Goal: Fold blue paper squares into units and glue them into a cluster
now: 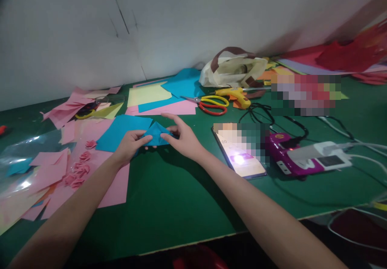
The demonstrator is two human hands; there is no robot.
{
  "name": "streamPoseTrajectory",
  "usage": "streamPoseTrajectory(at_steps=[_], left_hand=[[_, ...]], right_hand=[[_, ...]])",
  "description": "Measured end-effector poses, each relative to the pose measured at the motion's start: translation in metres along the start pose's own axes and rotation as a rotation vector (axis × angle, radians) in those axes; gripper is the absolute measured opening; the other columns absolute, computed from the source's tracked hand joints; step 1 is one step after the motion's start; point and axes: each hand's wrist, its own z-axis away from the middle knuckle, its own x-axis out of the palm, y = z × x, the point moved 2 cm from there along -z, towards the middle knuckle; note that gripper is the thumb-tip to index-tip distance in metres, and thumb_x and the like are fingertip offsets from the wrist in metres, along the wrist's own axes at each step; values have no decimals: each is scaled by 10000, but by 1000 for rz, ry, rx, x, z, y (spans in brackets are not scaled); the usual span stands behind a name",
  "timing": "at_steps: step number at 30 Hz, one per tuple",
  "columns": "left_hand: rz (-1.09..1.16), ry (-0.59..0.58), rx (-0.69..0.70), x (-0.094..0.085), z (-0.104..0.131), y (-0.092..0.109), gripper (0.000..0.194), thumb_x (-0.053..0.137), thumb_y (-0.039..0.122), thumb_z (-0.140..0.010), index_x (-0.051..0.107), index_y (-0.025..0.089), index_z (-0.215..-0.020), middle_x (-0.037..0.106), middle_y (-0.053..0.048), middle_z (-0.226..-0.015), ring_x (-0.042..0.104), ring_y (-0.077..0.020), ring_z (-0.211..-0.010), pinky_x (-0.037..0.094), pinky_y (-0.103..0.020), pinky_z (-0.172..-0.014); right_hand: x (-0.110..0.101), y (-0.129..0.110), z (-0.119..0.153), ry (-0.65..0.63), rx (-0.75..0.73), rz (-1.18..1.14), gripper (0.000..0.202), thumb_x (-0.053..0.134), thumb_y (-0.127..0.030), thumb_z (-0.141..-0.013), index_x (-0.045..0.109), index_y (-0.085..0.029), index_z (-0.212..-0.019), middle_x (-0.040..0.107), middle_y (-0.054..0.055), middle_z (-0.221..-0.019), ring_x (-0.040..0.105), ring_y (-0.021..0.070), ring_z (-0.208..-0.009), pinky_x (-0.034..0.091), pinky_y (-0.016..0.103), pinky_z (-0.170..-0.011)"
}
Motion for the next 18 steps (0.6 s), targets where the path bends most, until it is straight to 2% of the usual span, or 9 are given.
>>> streamPoseTrajectory(at_steps=[3,12,15,18], left_hand=[[1,-3,-6,0,0,0,280,641,436,-774,705,175,-855,711,-46,-714,631,-150,-652,458,-223,-554],[24,-10,-8,0,-2,-3,321,601,462,-800,708,163,-854,712,-62,-718,645,-161,-664,482,-231,-569],[29,-6,-3,0,-2,-3,317,594,456,-808,706,166,-872,713,-61,-737,646,-160,-676,491,-235,-590],[26,0,6,0,-1,-1,306,599,446,-808,708,168,-873,716,-61,-758,646,-163,-686,498,-246,-618]], right_hand=[[0,4,-2,-13,44,-69,619,614,-267,-776,371,-204,-1342,556,-26,-686,482,98,-567,370,216,-506],[-2,12,-5,-61,153,-169,601,663,-272,-726,464,-183,-1285,625,-12,-694,522,104,-575,408,232,-537],[-3,11,-5,-40,157,-140,570,684,-311,-710,521,-180,-1240,639,6,-735,544,114,-607,429,244,-573],[-4,8,-4,1,148,-50,461,631,-404,-757,600,-175,-1155,630,8,-713,524,113,-586,408,240,-553]])
